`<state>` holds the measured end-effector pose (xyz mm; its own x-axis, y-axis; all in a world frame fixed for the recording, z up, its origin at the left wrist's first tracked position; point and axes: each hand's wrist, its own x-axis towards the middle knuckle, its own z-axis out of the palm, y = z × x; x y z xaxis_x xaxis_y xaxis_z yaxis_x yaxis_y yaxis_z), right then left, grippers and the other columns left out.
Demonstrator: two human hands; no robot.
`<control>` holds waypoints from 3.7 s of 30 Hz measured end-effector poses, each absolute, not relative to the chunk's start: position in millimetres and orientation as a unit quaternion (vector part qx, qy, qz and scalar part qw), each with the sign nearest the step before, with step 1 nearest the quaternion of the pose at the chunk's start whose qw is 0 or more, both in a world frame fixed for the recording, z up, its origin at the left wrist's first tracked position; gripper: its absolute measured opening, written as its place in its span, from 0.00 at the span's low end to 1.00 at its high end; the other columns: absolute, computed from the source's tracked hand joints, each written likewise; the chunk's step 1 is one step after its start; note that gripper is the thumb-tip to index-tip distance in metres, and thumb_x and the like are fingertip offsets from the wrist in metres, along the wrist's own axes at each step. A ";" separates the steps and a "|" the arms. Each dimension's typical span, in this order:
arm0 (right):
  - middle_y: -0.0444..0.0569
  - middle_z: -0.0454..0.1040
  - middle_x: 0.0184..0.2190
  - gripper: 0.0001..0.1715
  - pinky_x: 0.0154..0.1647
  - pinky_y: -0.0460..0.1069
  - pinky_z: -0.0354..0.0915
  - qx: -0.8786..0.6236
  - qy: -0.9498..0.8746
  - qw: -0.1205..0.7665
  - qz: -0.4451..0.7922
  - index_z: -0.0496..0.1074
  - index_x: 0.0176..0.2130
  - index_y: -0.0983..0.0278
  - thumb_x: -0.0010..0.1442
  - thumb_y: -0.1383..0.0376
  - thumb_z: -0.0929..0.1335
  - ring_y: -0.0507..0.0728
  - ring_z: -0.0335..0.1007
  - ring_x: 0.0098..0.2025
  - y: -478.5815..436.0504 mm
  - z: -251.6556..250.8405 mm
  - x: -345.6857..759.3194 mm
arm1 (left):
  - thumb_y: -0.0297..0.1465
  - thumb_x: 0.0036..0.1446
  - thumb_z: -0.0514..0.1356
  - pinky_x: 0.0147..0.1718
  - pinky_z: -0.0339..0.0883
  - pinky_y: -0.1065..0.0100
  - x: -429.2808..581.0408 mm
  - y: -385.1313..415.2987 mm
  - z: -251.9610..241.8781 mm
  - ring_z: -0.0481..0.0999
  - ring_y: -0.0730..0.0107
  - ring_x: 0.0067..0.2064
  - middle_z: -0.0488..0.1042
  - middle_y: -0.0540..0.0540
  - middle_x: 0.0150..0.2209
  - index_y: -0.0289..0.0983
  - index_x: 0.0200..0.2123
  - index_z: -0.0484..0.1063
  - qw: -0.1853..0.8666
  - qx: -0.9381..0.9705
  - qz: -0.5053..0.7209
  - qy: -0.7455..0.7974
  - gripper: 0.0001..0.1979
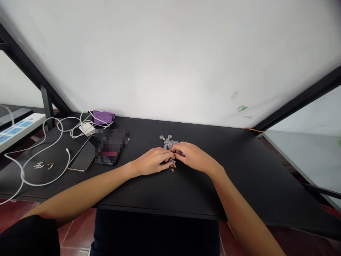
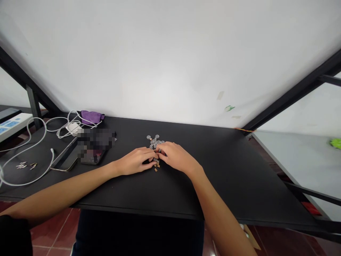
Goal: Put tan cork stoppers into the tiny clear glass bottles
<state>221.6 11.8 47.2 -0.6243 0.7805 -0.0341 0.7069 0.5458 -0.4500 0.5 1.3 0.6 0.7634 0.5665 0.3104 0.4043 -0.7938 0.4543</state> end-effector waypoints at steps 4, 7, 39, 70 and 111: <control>0.45 0.74 0.34 0.11 0.36 0.49 0.58 -0.424 -0.876 0.082 0.213 0.72 0.37 0.58 0.71 0.62 0.63 0.56 0.68 0.37 12.5 45.9 221.6 | 0.31 0.71 0.54 0.46 0.64 0.66 0.3 2.1 -0.5 0.72 0.69 0.37 0.74 0.49 0.36 0.39 0.44 0.70 0.183 0.922 0.217 0.264 0.06; 0.45 0.74 0.34 0.11 0.36 0.50 0.59 -0.425 -0.876 0.082 0.213 0.72 0.37 0.58 0.71 0.62 0.63 0.57 0.69 0.37 12.2 45.8 221.7 | 0.31 0.71 0.54 0.45 0.63 0.66 -0.1 1.8 -0.1 0.72 0.69 0.36 0.73 0.49 0.35 0.39 0.44 0.70 0.184 0.922 0.214 0.265 0.06; 0.46 0.75 0.36 0.12 0.39 0.51 0.60 -0.425 -0.878 0.074 0.209 0.71 0.36 0.59 0.71 0.63 0.62 0.58 0.68 0.39 10.2 48.4 221.8 | 0.33 0.72 0.53 0.49 0.64 0.63 0.0 2.6 0.4 0.75 0.66 0.42 0.77 0.46 0.43 0.39 0.47 0.71 0.193 0.925 0.195 0.263 0.08; 0.46 0.76 0.36 0.12 0.39 0.51 0.59 -0.415 -0.885 0.076 0.199 0.69 0.35 0.59 0.71 0.65 0.61 0.58 0.69 0.40 9.3 50.6 221.5 | 0.32 0.72 0.54 0.49 0.64 0.63 0.1 2.1 2.1 0.76 0.65 0.43 0.77 0.46 0.44 0.39 0.46 0.70 0.195 0.924 0.195 0.264 0.07; 0.46 0.77 0.37 0.12 0.42 0.52 0.61 -0.411 -0.888 0.079 0.191 0.70 0.35 0.60 0.71 0.66 0.61 0.58 0.70 0.40 9.5 49.6 221.3 | 0.33 0.73 0.53 0.49 0.64 0.63 0.5 2.1 1.9 0.76 0.66 0.43 0.77 0.46 0.44 0.39 0.46 0.70 0.186 0.927 0.192 0.264 0.07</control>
